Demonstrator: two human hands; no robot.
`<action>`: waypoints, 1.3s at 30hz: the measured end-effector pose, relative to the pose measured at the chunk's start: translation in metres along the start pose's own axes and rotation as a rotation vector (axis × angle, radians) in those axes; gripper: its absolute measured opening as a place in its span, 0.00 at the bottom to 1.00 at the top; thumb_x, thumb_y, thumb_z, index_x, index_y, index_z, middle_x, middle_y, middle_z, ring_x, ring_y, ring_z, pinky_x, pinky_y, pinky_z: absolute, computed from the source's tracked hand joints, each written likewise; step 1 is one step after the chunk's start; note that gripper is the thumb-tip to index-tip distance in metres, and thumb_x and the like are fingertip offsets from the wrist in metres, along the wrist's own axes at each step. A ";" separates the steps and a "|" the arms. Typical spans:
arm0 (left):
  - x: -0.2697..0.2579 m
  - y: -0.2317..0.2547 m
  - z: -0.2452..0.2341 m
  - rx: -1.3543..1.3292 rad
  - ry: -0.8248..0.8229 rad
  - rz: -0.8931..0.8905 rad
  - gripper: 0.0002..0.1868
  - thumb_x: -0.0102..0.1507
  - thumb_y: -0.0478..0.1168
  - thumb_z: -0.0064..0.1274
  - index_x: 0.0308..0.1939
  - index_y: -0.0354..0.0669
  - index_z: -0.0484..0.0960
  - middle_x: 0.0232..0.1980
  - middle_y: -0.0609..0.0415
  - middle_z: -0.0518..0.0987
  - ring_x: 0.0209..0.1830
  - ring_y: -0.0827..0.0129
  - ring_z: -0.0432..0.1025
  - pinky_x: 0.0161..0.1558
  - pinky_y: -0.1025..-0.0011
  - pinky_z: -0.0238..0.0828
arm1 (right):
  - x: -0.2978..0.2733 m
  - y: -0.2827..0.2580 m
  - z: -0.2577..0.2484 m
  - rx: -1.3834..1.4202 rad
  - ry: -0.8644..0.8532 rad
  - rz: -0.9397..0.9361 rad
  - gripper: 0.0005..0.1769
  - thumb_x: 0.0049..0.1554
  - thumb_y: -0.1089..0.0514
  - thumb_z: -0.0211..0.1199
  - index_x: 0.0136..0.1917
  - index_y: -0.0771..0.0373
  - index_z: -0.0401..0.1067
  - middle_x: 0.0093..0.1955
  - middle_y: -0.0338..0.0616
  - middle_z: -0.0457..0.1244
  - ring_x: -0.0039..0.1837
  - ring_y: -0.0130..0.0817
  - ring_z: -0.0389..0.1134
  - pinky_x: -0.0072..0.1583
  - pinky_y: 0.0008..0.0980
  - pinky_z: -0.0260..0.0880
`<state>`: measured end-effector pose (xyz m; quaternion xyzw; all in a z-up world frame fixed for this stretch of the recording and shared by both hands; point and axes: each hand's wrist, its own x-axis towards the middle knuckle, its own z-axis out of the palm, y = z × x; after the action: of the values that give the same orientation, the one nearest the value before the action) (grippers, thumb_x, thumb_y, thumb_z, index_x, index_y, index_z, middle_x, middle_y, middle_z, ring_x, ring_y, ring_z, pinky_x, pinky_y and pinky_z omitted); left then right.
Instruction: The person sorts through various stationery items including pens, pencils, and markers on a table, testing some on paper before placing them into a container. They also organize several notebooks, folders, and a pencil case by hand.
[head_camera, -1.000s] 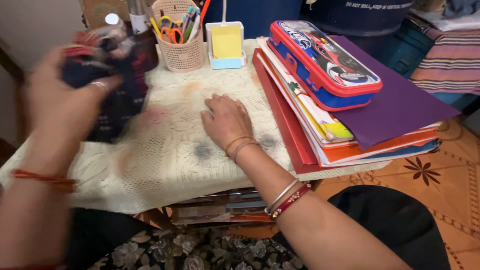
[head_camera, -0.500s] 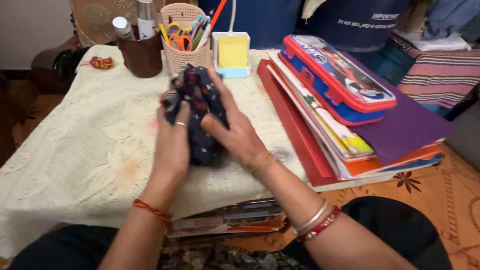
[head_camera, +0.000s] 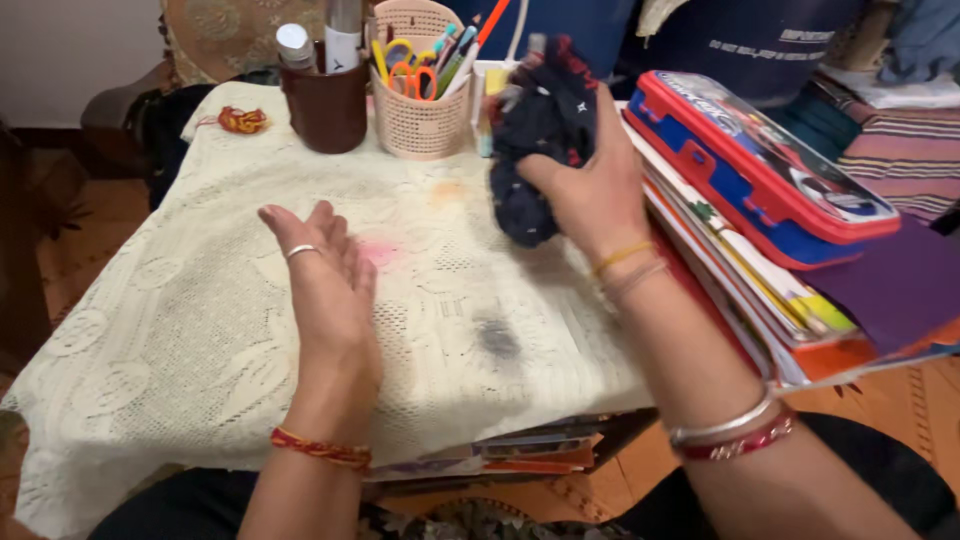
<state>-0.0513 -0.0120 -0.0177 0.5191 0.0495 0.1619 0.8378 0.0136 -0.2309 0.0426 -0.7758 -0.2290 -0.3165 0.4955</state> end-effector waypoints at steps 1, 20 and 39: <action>0.001 0.001 -0.003 0.005 0.033 0.023 0.58 0.62 0.78 0.15 0.80 0.35 0.44 0.83 0.36 0.46 0.84 0.51 0.41 0.77 0.58 0.39 | 0.005 0.008 0.001 -0.110 -0.089 0.062 0.44 0.47 0.56 0.74 0.74 0.62 0.63 0.65 0.48 0.69 0.65 0.36 0.72 0.67 0.33 0.71; 0.004 0.006 -0.004 0.181 0.097 0.300 0.56 0.66 0.78 0.14 0.81 0.36 0.53 0.85 0.41 0.52 0.85 0.55 0.43 0.77 0.56 0.31 | -0.085 -0.099 0.019 -0.081 -0.531 0.042 0.46 0.40 0.64 0.70 0.73 0.54 0.65 0.54 0.47 0.68 0.56 0.44 0.72 0.59 0.34 0.71; 0.004 0.000 -0.004 0.190 0.152 0.212 0.58 0.63 0.77 0.13 0.80 0.32 0.52 0.84 0.41 0.51 0.85 0.55 0.43 0.78 0.57 0.30 | -0.088 -0.076 0.017 -0.501 -0.291 0.037 0.47 0.43 0.65 0.68 0.75 0.49 0.62 0.51 0.48 0.65 0.52 0.48 0.69 0.57 0.44 0.70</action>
<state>-0.0485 -0.0078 -0.0194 0.5846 0.0729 0.2829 0.7569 -0.0943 -0.1881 0.0215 -0.9154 -0.1983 -0.2392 0.2560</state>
